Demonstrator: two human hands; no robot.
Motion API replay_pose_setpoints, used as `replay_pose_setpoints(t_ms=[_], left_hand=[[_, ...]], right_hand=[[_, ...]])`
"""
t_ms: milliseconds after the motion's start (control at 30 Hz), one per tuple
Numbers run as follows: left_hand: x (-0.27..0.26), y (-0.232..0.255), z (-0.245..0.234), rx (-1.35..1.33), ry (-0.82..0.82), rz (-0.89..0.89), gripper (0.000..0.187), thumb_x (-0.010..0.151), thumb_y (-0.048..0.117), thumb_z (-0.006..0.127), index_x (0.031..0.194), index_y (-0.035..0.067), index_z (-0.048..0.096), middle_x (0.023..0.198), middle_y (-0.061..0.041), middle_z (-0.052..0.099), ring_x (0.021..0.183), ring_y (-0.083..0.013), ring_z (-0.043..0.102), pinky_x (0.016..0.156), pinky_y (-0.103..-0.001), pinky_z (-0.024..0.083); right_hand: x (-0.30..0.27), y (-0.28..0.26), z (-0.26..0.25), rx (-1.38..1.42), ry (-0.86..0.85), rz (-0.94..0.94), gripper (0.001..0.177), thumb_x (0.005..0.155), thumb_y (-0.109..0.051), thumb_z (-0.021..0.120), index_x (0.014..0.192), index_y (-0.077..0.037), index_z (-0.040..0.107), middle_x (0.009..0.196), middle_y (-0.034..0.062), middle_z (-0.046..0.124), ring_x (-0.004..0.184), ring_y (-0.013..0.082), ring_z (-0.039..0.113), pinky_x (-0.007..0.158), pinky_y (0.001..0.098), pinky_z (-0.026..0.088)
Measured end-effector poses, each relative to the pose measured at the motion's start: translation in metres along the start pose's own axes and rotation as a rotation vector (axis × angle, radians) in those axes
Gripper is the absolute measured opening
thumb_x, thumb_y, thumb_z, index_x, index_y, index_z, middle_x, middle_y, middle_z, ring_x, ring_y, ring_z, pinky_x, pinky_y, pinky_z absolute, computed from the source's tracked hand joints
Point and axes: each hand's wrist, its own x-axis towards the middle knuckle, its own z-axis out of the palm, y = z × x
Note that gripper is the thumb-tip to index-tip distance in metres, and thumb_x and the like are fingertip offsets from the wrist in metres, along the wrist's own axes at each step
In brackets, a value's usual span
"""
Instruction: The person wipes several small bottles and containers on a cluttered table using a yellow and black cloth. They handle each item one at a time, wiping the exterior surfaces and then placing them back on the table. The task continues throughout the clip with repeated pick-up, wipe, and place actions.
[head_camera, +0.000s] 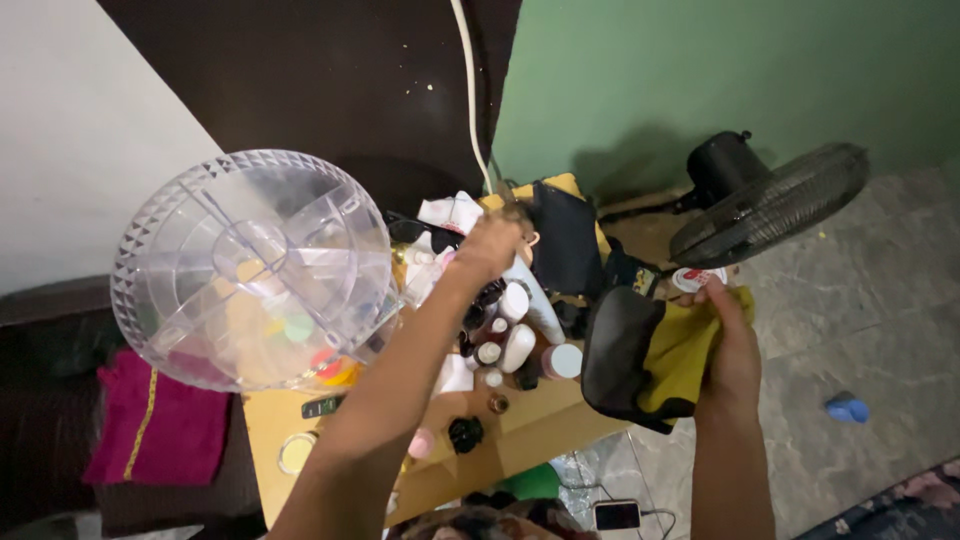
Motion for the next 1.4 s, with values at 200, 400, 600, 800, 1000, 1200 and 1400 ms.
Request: replay_pose_setpoints(t_ms=[200, 400, 600, 800, 1000, 1200, 1400], left_hand=[[-0.053, 0.019, -0.049, -0.304, -0.056, -0.117, 0.023, 0.088, 0.031, 0.075, 0.099, 0.011, 0.069, 0.093, -0.010, 0.073, 0.095, -0.0323, 0.071, 0.085, -0.046, 0.054], [-0.127, 0.080, -0.059, -0.297, 0.091, -0.128, 0.063, 0.068, 0.054, 0.089, 0.106, 0.009, 0.065, 0.114, -0.018, 0.066, 0.113, -0.0370, 0.061, 0.093, -0.054, 0.046], [-0.173, 0.067, -0.039, -0.257, -0.034, -0.332, 0.059, 0.063, 0.024, 0.089, 0.116, 0.015, 0.064, 0.121, -0.013, 0.064, 0.117, -0.0379, 0.059, 0.096, -0.051, 0.048], [-0.238, 0.035, -0.012, -0.416, 0.020, -0.626, 0.032, 0.081, 0.012, 0.075, 0.112, 0.015, 0.066, 0.109, -0.010, 0.073, 0.101, -0.0340, 0.070, 0.090, -0.046, 0.055], [-0.236, 0.035, 0.014, -0.380, 0.167, -0.544, 0.034, 0.079, 0.010, 0.076, 0.112, 0.014, 0.067, 0.114, -0.017, 0.067, 0.099, -0.0384, 0.068, 0.088, -0.047, 0.054], [-0.174, 0.036, 0.050, -0.238, 0.058, -0.339, 0.046, 0.078, 0.012, 0.076, 0.120, 0.028, 0.068, 0.118, -0.014, 0.066, 0.109, -0.0367, 0.065, 0.093, -0.049, 0.052], [-0.170, 0.034, 0.052, -0.271, -0.103, -0.357, 0.042, 0.087, 0.022, 0.074, 0.127, 0.030, 0.066, 0.117, -0.009, 0.069, 0.112, -0.0324, 0.067, 0.096, -0.048, 0.053]], right_hand=[[-0.006, 0.009, -0.002, 0.030, -0.046, -0.037, 0.018, 0.103, -0.027, 0.067, 0.094, -0.014, 0.060, 0.091, 0.0015, 0.063, 0.087, 0.0143, 0.062, 0.077, 0.0303, 0.051], [-0.011, -0.001, 0.011, 0.036, -0.074, -0.029, 0.018, 0.101, -0.027, 0.065, 0.092, -0.013, 0.058, 0.091, 0.0012, 0.063, 0.088, 0.0136, 0.063, 0.081, 0.0291, 0.050], [-0.009, -0.002, 0.003, 0.089, -0.153, -0.107, 0.015, 0.104, -0.024, 0.067, 0.097, -0.013, 0.060, 0.094, -0.0004, 0.060, 0.093, 0.0127, 0.062, 0.088, 0.0294, 0.051], [-0.011, -0.002, -0.008, 0.118, -0.058, -0.029, 0.018, 0.101, -0.025, 0.068, 0.091, -0.014, 0.059, 0.090, 0.0005, 0.064, 0.089, 0.0138, 0.064, 0.085, 0.0299, 0.052], [-0.012, 0.007, 0.016, 0.058, -0.117, -0.023, 0.019, 0.101, -0.026, 0.070, 0.090, -0.014, 0.060, 0.090, 0.0012, 0.064, 0.088, 0.0146, 0.063, 0.081, 0.0291, 0.050], [-0.023, 0.003, 0.046, 0.074, -0.149, 0.059, 0.021, 0.099, -0.027, 0.070, 0.088, -0.012, 0.060, 0.088, 0.0031, 0.065, 0.084, 0.0151, 0.063, 0.080, 0.0299, 0.052], [-0.027, 0.003, 0.039, 0.084, -0.180, 0.081, 0.022, 0.100, -0.029, 0.067, 0.089, -0.012, 0.059, 0.087, 0.0027, 0.064, 0.083, 0.0150, 0.063, 0.079, 0.0297, 0.052]])
